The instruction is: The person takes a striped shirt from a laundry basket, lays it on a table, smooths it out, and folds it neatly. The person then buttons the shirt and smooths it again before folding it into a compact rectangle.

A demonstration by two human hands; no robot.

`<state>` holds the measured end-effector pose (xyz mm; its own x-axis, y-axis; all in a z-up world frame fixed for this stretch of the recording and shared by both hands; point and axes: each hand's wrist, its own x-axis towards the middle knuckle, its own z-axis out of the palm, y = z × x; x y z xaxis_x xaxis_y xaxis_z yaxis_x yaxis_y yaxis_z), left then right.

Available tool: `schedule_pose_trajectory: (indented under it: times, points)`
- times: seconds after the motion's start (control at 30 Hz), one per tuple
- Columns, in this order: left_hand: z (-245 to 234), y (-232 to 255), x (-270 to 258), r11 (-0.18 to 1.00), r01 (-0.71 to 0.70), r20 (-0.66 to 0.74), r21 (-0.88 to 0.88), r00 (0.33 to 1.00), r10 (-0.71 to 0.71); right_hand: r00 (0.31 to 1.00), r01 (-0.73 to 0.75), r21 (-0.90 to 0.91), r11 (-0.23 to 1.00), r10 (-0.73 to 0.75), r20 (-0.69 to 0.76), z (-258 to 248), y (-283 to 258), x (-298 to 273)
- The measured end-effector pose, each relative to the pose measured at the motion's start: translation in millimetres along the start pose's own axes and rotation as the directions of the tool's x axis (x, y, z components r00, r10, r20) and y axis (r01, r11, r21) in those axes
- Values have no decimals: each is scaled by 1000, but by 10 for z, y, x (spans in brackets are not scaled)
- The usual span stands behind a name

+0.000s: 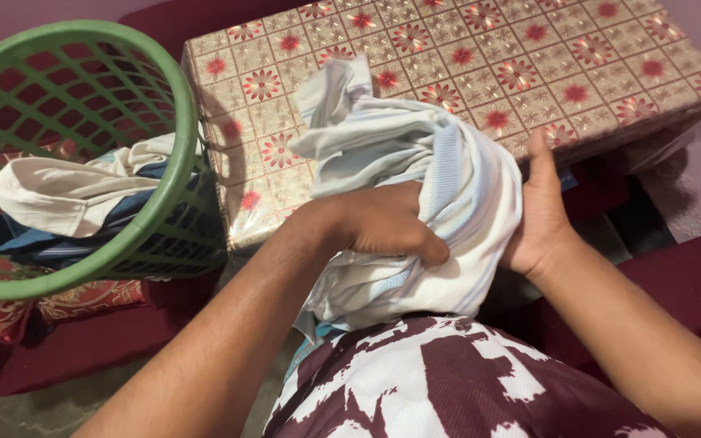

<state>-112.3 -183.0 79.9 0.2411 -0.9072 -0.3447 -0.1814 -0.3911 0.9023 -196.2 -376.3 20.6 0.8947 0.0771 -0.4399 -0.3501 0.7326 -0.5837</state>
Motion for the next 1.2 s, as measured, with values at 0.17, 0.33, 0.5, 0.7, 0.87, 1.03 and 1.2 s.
schedule_pose_trajectory:
  times: [0.17, 0.33, 0.5, 0.7, 0.87, 1.03, 1.2]
  points:
    - [25, 150, 36, 989, 147, 66, 7, 987, -147, 997, -10, -41, 999, 13, 79, -203, -123, 12]
    - [-56, 315, 24, 953, 278, 97, 121, 952, -290, 991, -58, 70, 996, 49, 126, -428, -289, 113]
    - [-210, 395, 75, 898, 381, 80, 218, 910, -406, 986, 147, -14, 989, -146, 76, -486, -408, 267]
    - [-730, 258, 305, 810, 469, 50, 352, 855, -516, 972, 198, 63, 978, -204, 114, -464, -640, 443]
    - [-1334, 161, 520, 819, 509, 25, 267, 845, -534, 970, 230, 106, 967, -236, 47, -474, -1043, 646]
    - [-1895, 271, 791, 706, 640, -103, 304, 759, -643, 955, 285, 180, 941, -295, 34, -445, -1347, 979]
    - [-2318, 237, 1212, 636, 663, -124, 395, 724, -678, 947, 316, 254, 914, -319, -30, -486, -1567, 1312]
